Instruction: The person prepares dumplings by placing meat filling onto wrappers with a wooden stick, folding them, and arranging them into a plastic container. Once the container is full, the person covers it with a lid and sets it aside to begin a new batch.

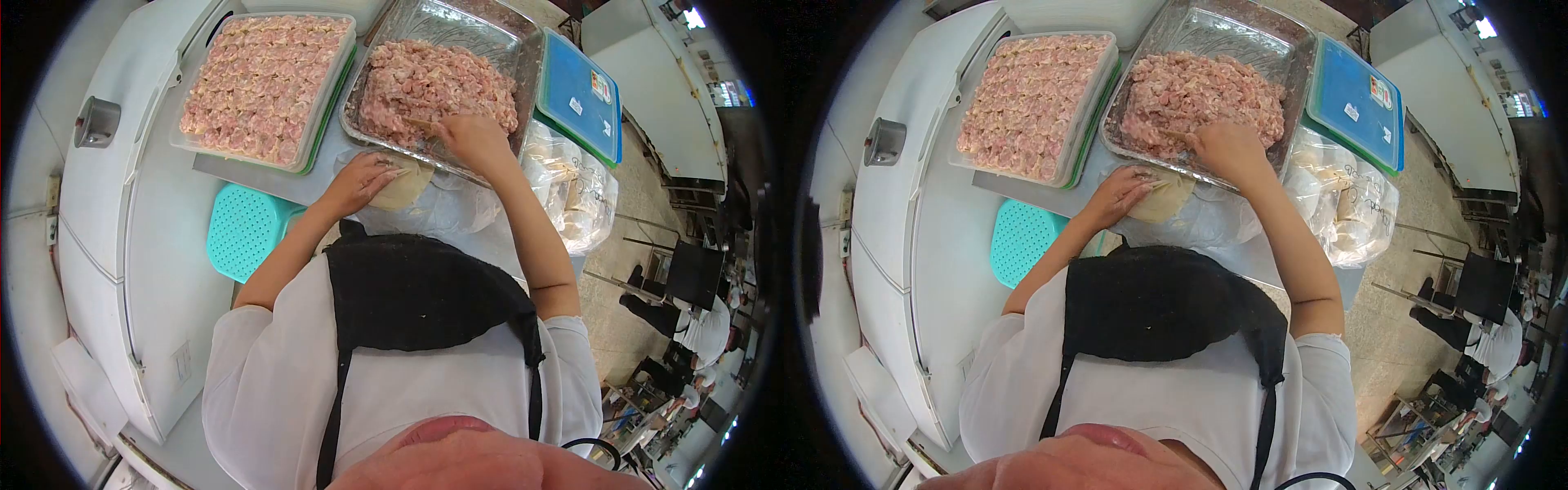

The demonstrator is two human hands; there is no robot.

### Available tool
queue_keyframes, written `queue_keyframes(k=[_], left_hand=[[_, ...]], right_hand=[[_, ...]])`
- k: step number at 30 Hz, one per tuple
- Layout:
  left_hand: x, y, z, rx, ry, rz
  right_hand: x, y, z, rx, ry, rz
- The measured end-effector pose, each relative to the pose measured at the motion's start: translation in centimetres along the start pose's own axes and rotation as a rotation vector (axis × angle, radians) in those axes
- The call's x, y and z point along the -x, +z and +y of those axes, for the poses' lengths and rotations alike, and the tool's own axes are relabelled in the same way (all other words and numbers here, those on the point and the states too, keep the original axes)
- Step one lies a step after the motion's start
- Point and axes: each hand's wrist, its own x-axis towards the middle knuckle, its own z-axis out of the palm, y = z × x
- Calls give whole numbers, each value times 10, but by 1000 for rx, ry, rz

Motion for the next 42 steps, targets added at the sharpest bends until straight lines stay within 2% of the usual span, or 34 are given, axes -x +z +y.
queue_keyframes(k=[3,5,7,9,10,11,12,13,15,16,18,19,21,22,23,24,25,26,27,28,29,30,31,32,34,36,37,39,40,41,42], left_hand=[[-4,-6,14,38,21,60],[-4,-6,13,68,35,116],[-2,-4,8,593,-350,172],[-3,-13,11,629,-371,127],[-3,-16,12,662,-394,84],[-3,-16,10,667,-392,85],[-2,-16,7,599,-323,-10],[-2,-17,5,528,-253,-103],[-2,-18,10,501,-217,-128],[-2,-18,12,475,-181,-152],[-1,-14,3,501,-197,-167],[-1,-13,-1,527,-215,-180],[-2,-18,-1,609,-285,-152],[-2,-20,-1,691,-360,-126],[-4,-20,-3,692,-357,-128],[-8,-18,-7,931,-431,-37],[-14,-17,-10,1170,-507,55],[-25,-21,-4,1171,-507,52],[-42,-29,11,1386,-504,157],[-59,-35,24,1597,-496,266],[-75,-36,32,1594,-497,262],[-92,-35,39,1610,-432,380],[-105,-37,45,1622,-364,495],[-115,-44,54,1620,-363,488],[-133,-54,68,1855,-375,566],[-136,-51,57,1836,-377,577],[-136,-48,48,1820,-379,592],[-140,-39,37,1740,-380,626],[-143,-35,36,1741,-403,634],[-147,-32,37,1741,-425,642],[-148,-31,43,1793,-414,554]], right_hand=[[-1,33,-13,65,-130,-93],[5,47,-14,-4,-99,-56],[6,51,-5,-69,-70,-19],[6,43,12,-482,-28,-84],[6,42,15,-476,-27,-86],[4,29,9,-329,-13,-42],[2,20,3,-184,2,1],[-3,16,-3,-182,2,0],[-12,14,-19,164,27,-84],[-13,20,-26,164,29,-83],[-8,39,-34,113,-190,-12],[-8,48,-28,114,-189,-10],[-8,59,-10,-166,-48,-31],[-3,60,0,-165,-45,-29],[2,52,8,-405,-27,-33],[5,48,12,-645,-10,-37],[9,43,16,-643,-8,-36],[16,20,8,-803,127,-44],[19,7,4,-961,264,-51],[19,7,5,-963,266,-49],[16,7,6,-1049,261,-11],[15,8,6,-1135,256,29],[16,12,3,-1138,257,35],[15,18,-1,-1023,230,99],[19,18,6,-911,208,169],[25,2,20,-336,-132,395],[32,-12,22,-337,-128,403],[54,-52,12,-53,126,75],[58,-49,14,-96,58,231],[58,-45,14,-97,67,235],[55,-39,12,-118,37,266]])
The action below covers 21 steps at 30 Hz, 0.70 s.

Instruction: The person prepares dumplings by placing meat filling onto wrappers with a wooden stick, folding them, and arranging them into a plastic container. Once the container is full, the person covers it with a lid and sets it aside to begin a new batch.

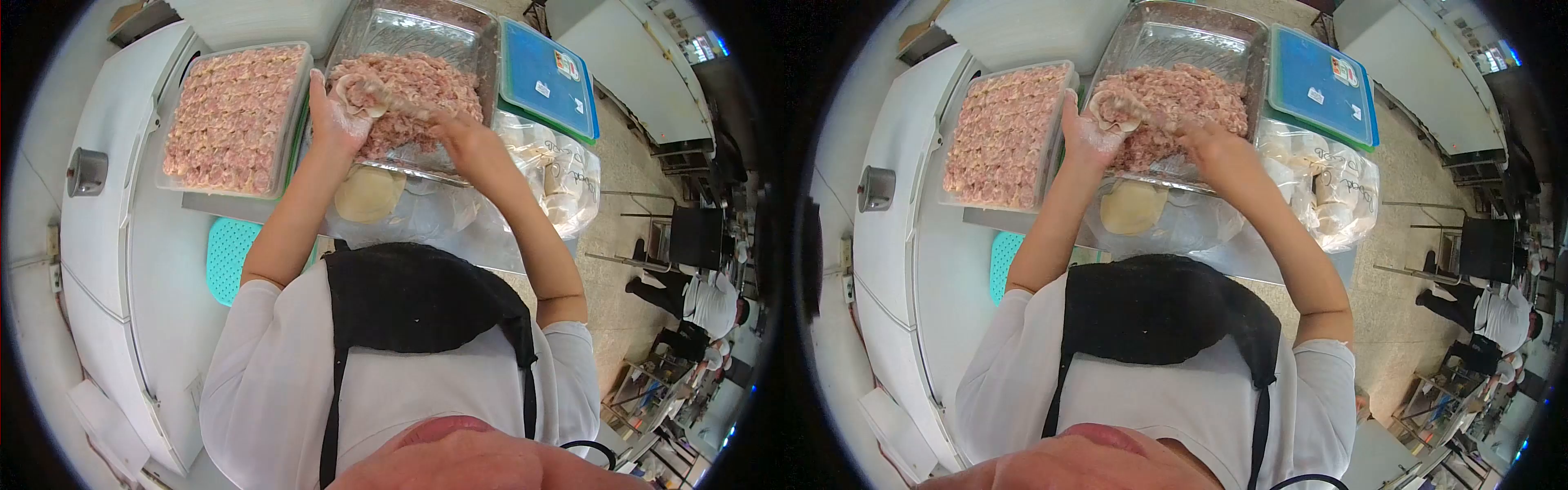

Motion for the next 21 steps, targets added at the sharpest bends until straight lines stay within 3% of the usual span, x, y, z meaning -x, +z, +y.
queue_keyframes(k=[2,5,7,11,13,14,16,17,19,20,21], left_hand=[[16,28,-4,-54,2,46],[21,40,-9,-114,23,153],[9,30,-15,-119,32,56],[9,48,-31,-52,80,127],[-9,24,-28,-103,63,-225],[-4,30,-29,-108,66,-226],[21,49,-31,-626,130,-347],[28,59,-31,-628,128,-346],[36,75,-31,-1093,127,-355],[31,72,-32,-1306,253,-419],[27,68,-33,-1309,258,-415]], right_hand=[[-1,18,27,-47,-140,79],[5,-43,15,197,-24,-90],[8,-44,9,140,-28,-53],[8,-5,40,-62,-138,90],[6,-14,65,-339,-259,156],[8,-20,74,-342,-262,161],[15,-31,88,-548,134,-48],[18,-30,92,-550,136,-47],[20,-28,99,-909,306,-386],[20,-32,100,-910,301,-387],[20,-39,97,-966,303,-394]])
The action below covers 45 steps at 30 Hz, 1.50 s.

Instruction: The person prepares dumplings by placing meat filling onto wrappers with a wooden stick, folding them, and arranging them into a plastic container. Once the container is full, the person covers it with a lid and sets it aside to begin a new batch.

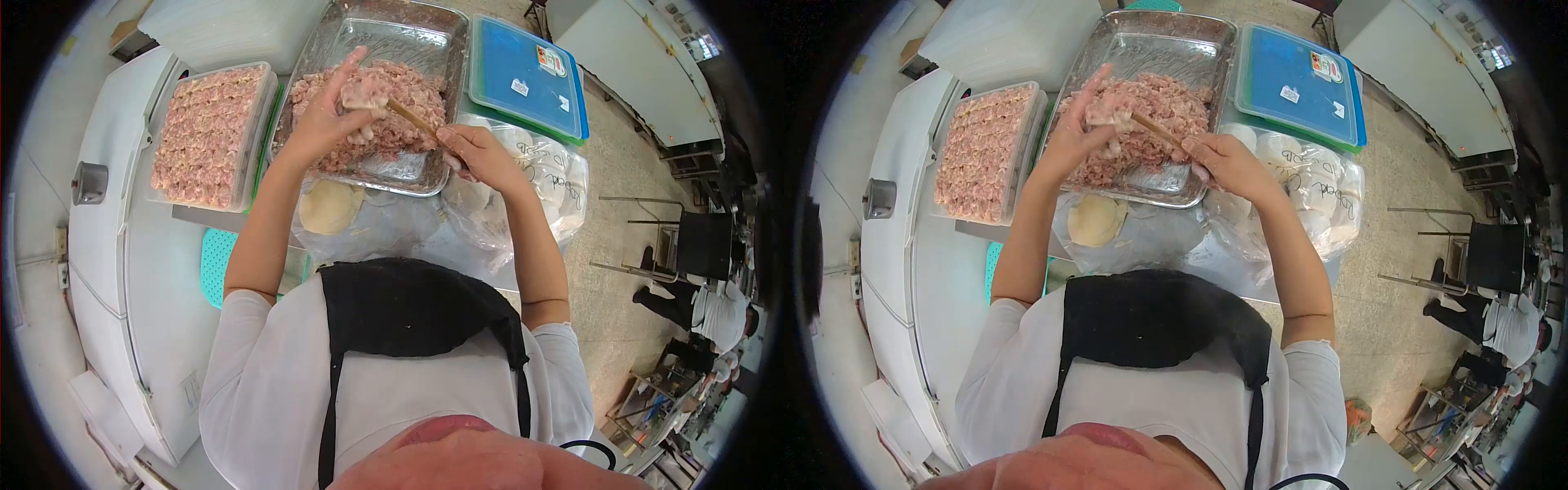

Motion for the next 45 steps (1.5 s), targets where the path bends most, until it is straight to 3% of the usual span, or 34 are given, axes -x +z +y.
queue_keyframes(k=[2,6,8,9,11,15,17,18,19,20,22,23,24,26,28,30,31,32,33,36,38,39,41,43,45], left_hand=[[-2,-2,-6,-525,280,127],[-3,0,6,-310,231,-36],[-2,0,23,-234,-28,-228],[-4,-1,19,-235,-31,-224],[-9,-5,6,-467,207,-357],[0,2,-6,-555,90,-276],[-6,-3,-25,-484,-112,-192],[-7,-5,-39,-487,-113,-186],[-7,-7,-54,-385,-189,-33],[-7,-10,-62,-279,-263,120],[-6,-14,-52,-279,-261,58],[-2,-14,-50,-276,-262,-16],[3,-13,-55,-274,-271,-21],[6,-16,-62,-396,-288,108],[13,-18,-33,-436,-236,61],[18,-15,-10,-465,-191,14],[19,-11,-3,-501,50,18],[19,-9,0,-535,292,26],[20,-7,0,-534,292,30],[21,-4,1,-669,260,-62],[20,-4,1,-502,187,-187],[21,-4,2,-503,190,-183],[23,-5,6,-526,-19,-153],[28,-10,-2,-410,42,-98],[33,-12,-1,-286,109,-52]], right_hand=[[8,-3,-10,-56,-7,-23],[15,-5,-13,178,-186,55],[11,-3,-7,233,-272,93],[6,-3,-2,275,-327,61],[-4,-5,10,317,-385,25],[-30,-26,28,455,-468,19],[-30,-30,23,515,-495,19],[-22,-29,8,758,-435,155],[-17,-26,-2,999,-371,296],[-14,-16,-2,1001,-380,292],[-11,6,9,854,-663,405],[-19,11,21,903,-514,320],[-26,6,35,898,-506,317],[-40,-24,51,1056,-222,189],[-25,-35,41,1046,-260,206],[-8,-42,30,749,-309,218],[-1,-40,25,754,-309,216],[5,-35,21,524,-357,182],[9,-29,17,290,-397,148],[12,3,4,396,-359,32],[7,-3,5,479,-365,5],[6,-14,-3,593,-392,39],[13,-10,-17,706,-424,72],[30,15,-28,839,-568,353],[25,22,-23,888,-554,365]])
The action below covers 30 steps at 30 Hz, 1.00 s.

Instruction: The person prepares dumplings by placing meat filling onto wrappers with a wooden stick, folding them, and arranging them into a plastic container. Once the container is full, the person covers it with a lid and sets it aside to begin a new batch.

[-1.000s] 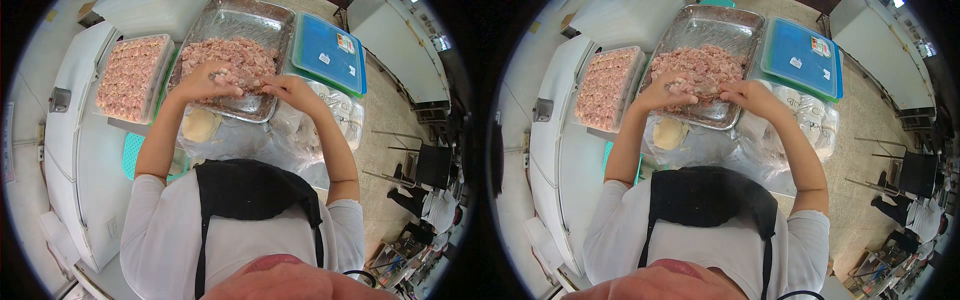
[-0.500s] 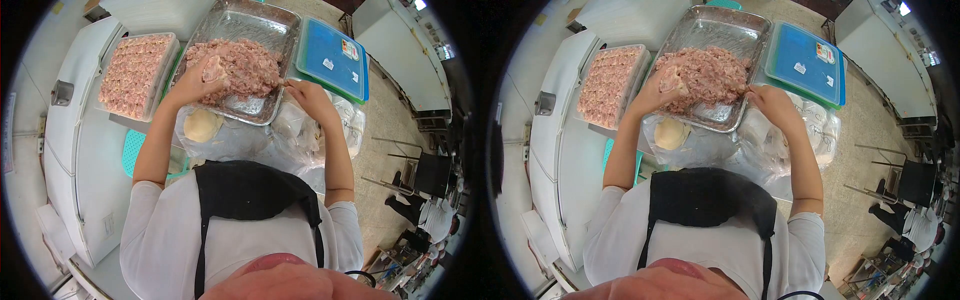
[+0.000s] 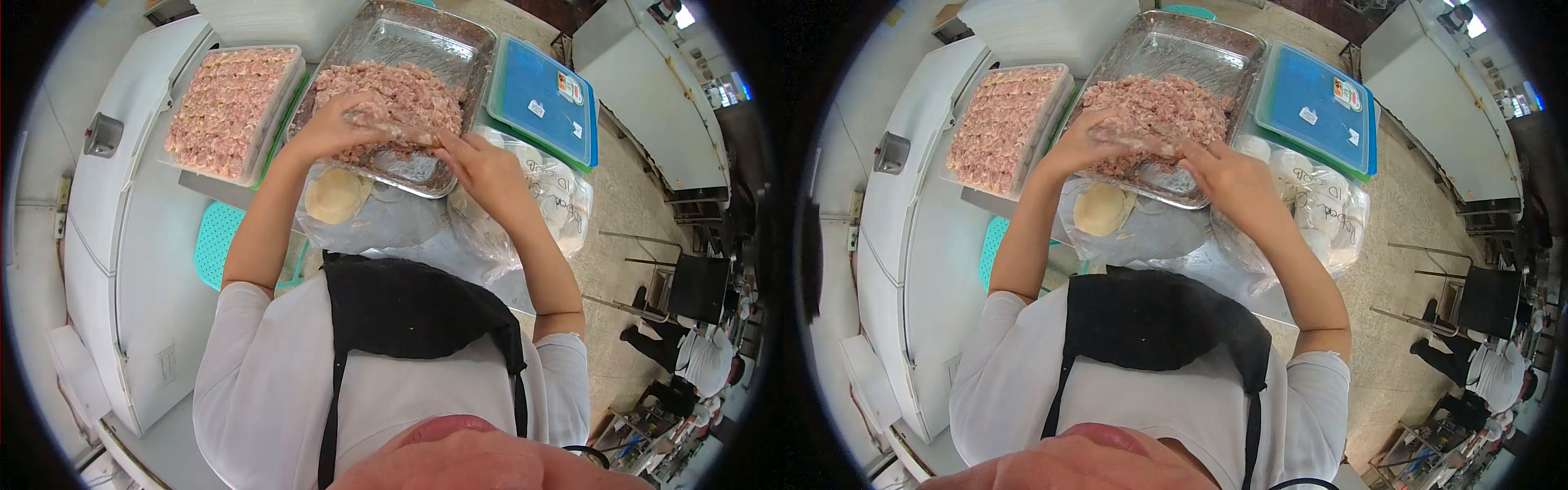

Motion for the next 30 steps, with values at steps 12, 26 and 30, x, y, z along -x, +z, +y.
queue_keyframes(k=[12,26,30], left_hand=[[45,-57,8,-150,222,-84],[155,-215,-37,-105,-171,6],[196,-292,-88,-197,-134,235]], right_hand=[[-15,6,-60,-201,-82,-116],[-77,60,-181,-194,102,-114],[-66,78,-171,-226,201,-40]])
